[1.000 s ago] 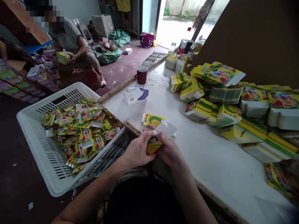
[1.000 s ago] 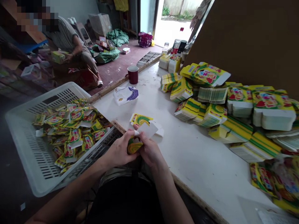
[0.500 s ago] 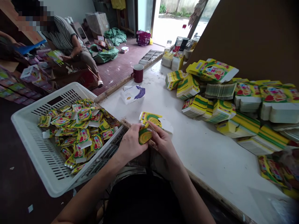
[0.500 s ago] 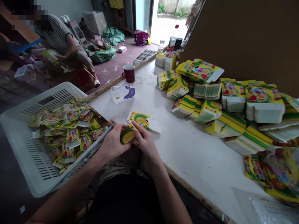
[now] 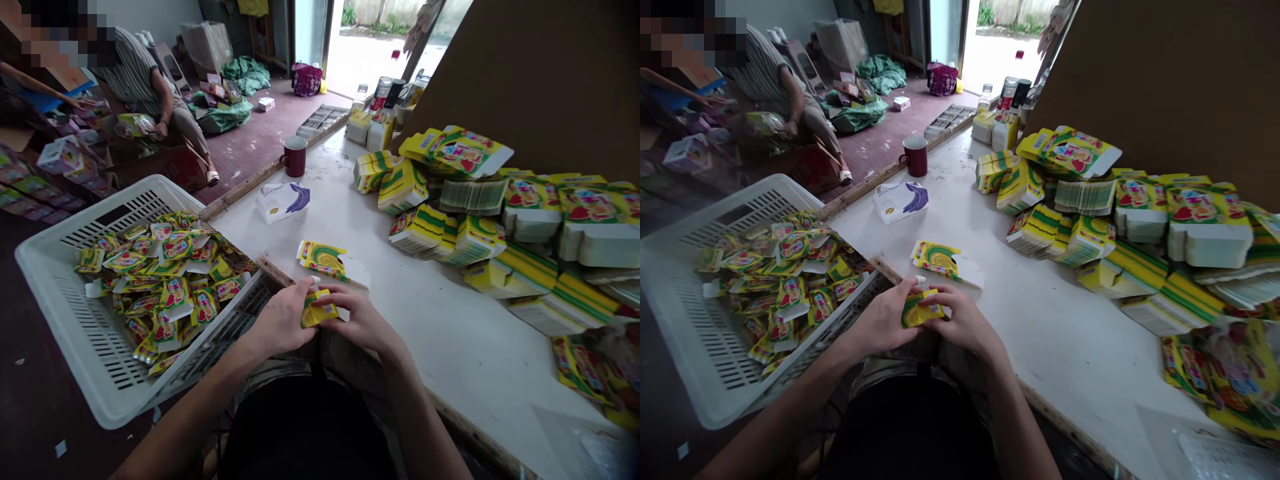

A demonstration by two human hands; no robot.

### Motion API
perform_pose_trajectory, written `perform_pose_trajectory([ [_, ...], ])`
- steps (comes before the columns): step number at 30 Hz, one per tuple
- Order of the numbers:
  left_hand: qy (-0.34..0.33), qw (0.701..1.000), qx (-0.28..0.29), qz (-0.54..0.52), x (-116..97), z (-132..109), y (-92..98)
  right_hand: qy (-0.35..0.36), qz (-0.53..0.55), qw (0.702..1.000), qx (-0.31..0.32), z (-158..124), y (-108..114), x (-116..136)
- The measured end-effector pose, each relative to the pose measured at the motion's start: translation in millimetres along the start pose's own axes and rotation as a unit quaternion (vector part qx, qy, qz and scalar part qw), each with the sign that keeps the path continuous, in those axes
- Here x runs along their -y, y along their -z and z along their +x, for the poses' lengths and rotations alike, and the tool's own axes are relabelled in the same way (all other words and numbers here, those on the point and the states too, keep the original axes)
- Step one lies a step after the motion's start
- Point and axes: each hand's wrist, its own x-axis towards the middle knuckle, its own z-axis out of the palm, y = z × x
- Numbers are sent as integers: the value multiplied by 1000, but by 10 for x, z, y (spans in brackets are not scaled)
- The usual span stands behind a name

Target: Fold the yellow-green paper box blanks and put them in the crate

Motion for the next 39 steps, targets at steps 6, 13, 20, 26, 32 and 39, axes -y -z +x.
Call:
perform_pose_trajectory([
  [6,18,999,-5,-42,62,-25,68,22,20,1000,1,-6,-47,-8],
  [13,3,996,-26,-91,56,-42,80,67,-11,998,1,-17,-43,67],
  [20,66,759,-360,-539,136,70,369,-21,-144,956,-255,246,-94,-174],
  [26,199,458,-346,-794,316,87,492,-87,-248,918,-296,444,60,-375],
  [32,209,462,-265,-820,310,110,367,-100,-261,906,-317,423,-2,-362],
  [39,241,531,-206,-786,317,115,248,-109,-140,924,-338,330,11,-127],
])
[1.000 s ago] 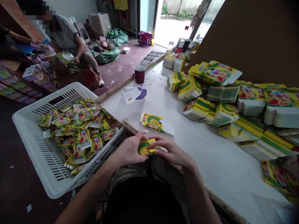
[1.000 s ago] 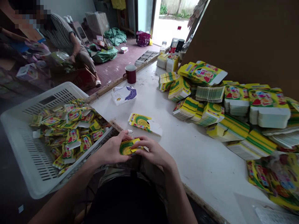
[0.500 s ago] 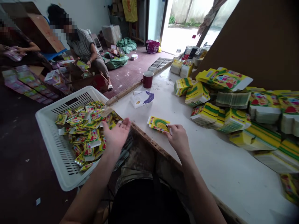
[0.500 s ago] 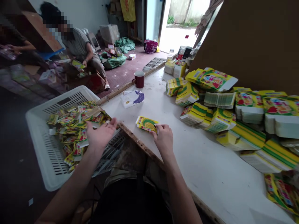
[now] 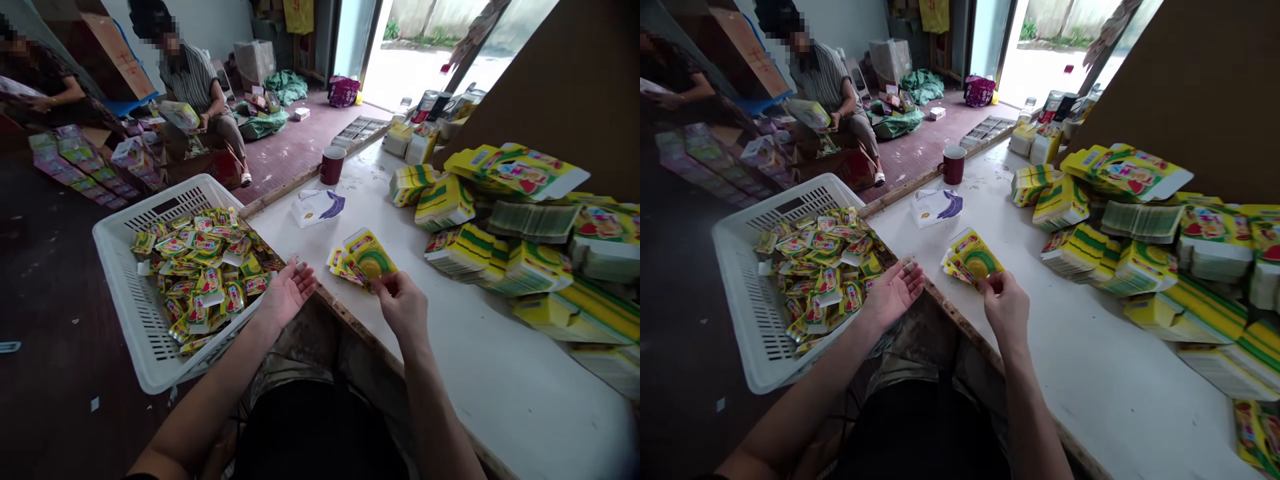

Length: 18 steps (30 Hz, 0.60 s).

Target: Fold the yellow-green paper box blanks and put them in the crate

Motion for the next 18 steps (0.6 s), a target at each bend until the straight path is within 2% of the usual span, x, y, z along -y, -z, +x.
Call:
perform_pose_trajectory([
  [2,-14,999,33,24,109,-20,-27,0,41,999,27,-86,7,127],
  [4,-42,993,90,67,218,-58,-87,7,102,991,85,-193,-15,267],
  [7,-80,977,157,123,323,-129,-205,12,241,950,198,-344,-64,443],
  [11,-120,977,143,107,356,-190,-321,-31,384,888,249,-495,-99,564],
  [15,-133,985,89,70,387,-211,-346,-7,373,881,291,-599,-118,615],
  [18,-128,986,81,75,408,-223,-343,-53,419,857,295,-611,-124,617],
])
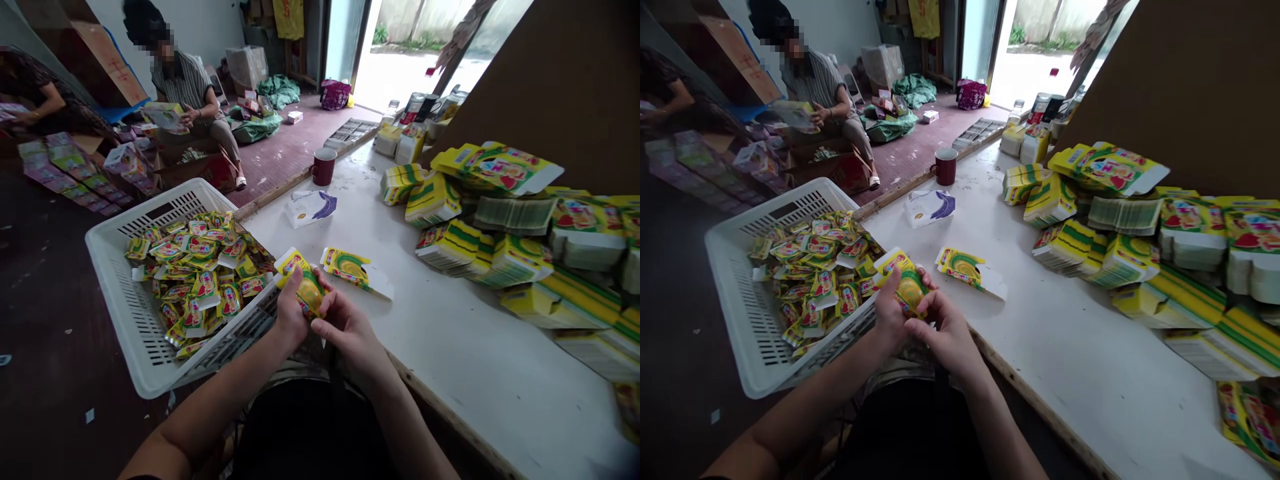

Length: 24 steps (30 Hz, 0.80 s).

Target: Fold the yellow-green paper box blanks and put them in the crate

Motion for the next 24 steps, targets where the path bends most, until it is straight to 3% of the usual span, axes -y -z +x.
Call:
perform_pose_trajectory([
  [3,-27,999,15,39,-10,7,3,-31,96,995,-6,14,13,-21],
  [5,-52,996,12,75,-13,27,19,-33,104,994,-1,19,-3,-62],
  [11,-100,986,-23,129,45,66,114,39,-116,987,-99,25,-63,-204],
  [13,-109,985,-1,136,66,61,126,26,-56,993,-99,47,0,-181],
  [15,-103,983,33,147,80,59,126,-16,91,993,-73,86,103,-133],
  [18,-77,982,46,166,82,77,122,-82,251,964,-34,159,259,-90],
  [24,-52,983,20,175,52,140,156,-123,283,951,-7,239,359,-189],
])
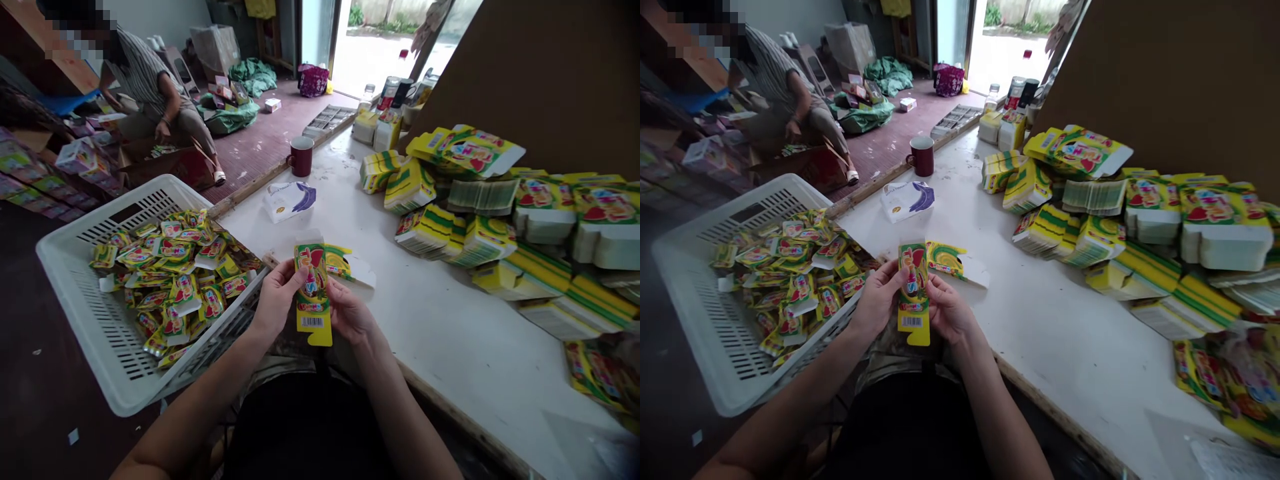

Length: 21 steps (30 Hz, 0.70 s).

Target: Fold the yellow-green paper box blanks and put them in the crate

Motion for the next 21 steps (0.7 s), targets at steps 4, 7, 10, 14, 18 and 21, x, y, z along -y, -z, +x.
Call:
perform_pose_trajectory([
  [4,-3,999,3,32,-6,8,28,13,-14,1000,-9,-3,15,-23],
  [7,-20,996,15,81,-15,-14,27,48,-45,997,-27,-15,-1,-27],
  [10,-38,992,15,120,-16,-41,8,89,-97,990,-45,-22,-26,-55],
  [14,-68,990,23,119,-46,-27,24,171,-199,960,-93,-86,-18,-46],
  [18,-181,976,8,122,-240,7,144,253,-335,899,-123,-270,1,129],
  [21,-203,948,80,233,-443,-41,211,352,-546,756,-80,-400,-42,274],
])
